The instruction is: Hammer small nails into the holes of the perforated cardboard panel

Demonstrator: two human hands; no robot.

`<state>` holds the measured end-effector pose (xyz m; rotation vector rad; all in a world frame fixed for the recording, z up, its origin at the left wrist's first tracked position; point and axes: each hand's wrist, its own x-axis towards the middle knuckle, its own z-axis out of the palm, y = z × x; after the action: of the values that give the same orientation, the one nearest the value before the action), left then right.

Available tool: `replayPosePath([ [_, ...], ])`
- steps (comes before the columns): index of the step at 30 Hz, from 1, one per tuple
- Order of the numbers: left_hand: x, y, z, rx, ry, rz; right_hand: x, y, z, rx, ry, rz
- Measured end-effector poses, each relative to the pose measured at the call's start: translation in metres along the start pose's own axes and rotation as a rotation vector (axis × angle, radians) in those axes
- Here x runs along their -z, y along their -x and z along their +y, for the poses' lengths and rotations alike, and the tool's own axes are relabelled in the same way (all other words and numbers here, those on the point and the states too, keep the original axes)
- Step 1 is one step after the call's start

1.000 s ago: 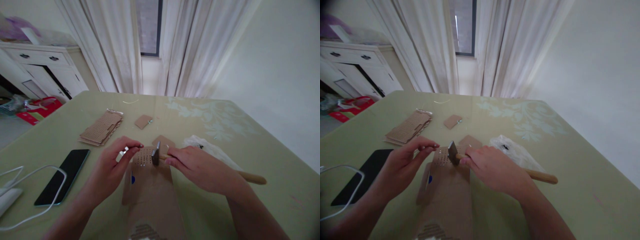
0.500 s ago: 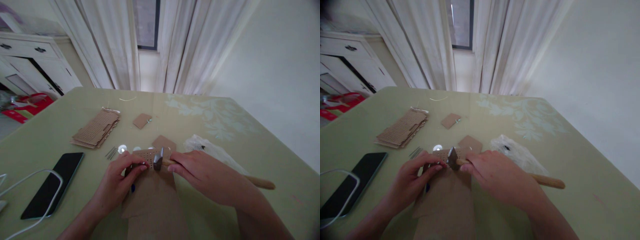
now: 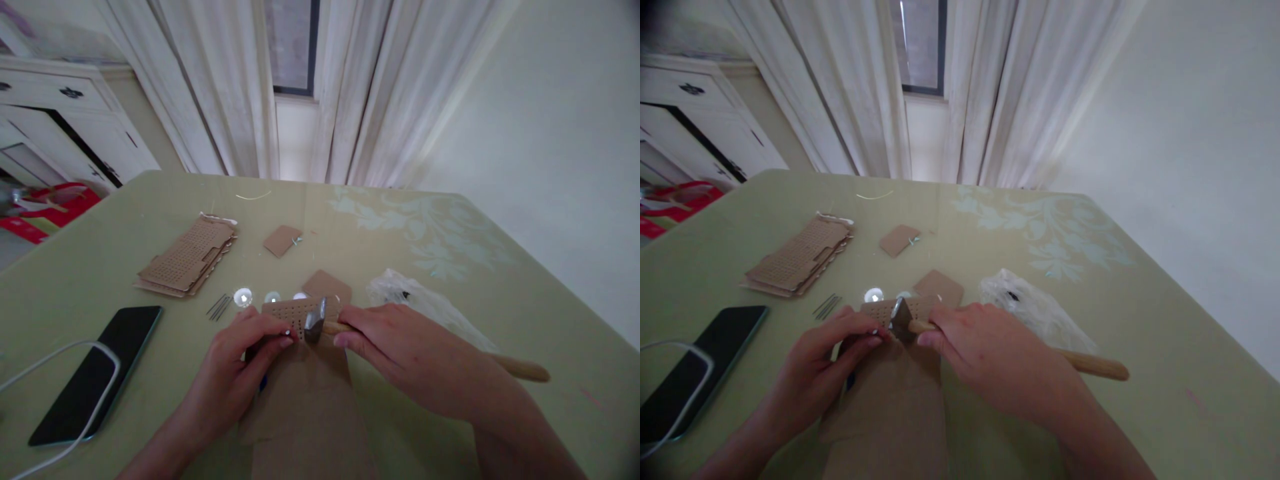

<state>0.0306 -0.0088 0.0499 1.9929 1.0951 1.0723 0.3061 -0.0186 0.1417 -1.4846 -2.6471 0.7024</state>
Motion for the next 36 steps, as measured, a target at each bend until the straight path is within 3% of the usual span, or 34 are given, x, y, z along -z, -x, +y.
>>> replayPosePath([
  [19,-0.002,0.002,-0.003,-0.060,-0.024,-0.011,0.003,-0.001,-0.002,0.011,0.034,-0.016],
  [22,-0.002,0.004,-0.002,-0.088,-0.032,-0.014,0.008,0.000,-0.006,-0.021,-0.007,0.053],
  [27,-0.003,0.002,0.003,-0.097,-0.052,-0.012,0.013,0.003,-0.016,-0.006,-0.275,0.326],
  [32,-0.005,0.001,0.003,-0.088,-0.073,-0.023,0.010,0.009,-0.022,-0.027,-0.180,0.180],
  [36,-0.007,0.002,0.001,-0.102,-0.062,-0.022,0.009,0.013,-0.023,-0.019,-0.159,0.340],
])
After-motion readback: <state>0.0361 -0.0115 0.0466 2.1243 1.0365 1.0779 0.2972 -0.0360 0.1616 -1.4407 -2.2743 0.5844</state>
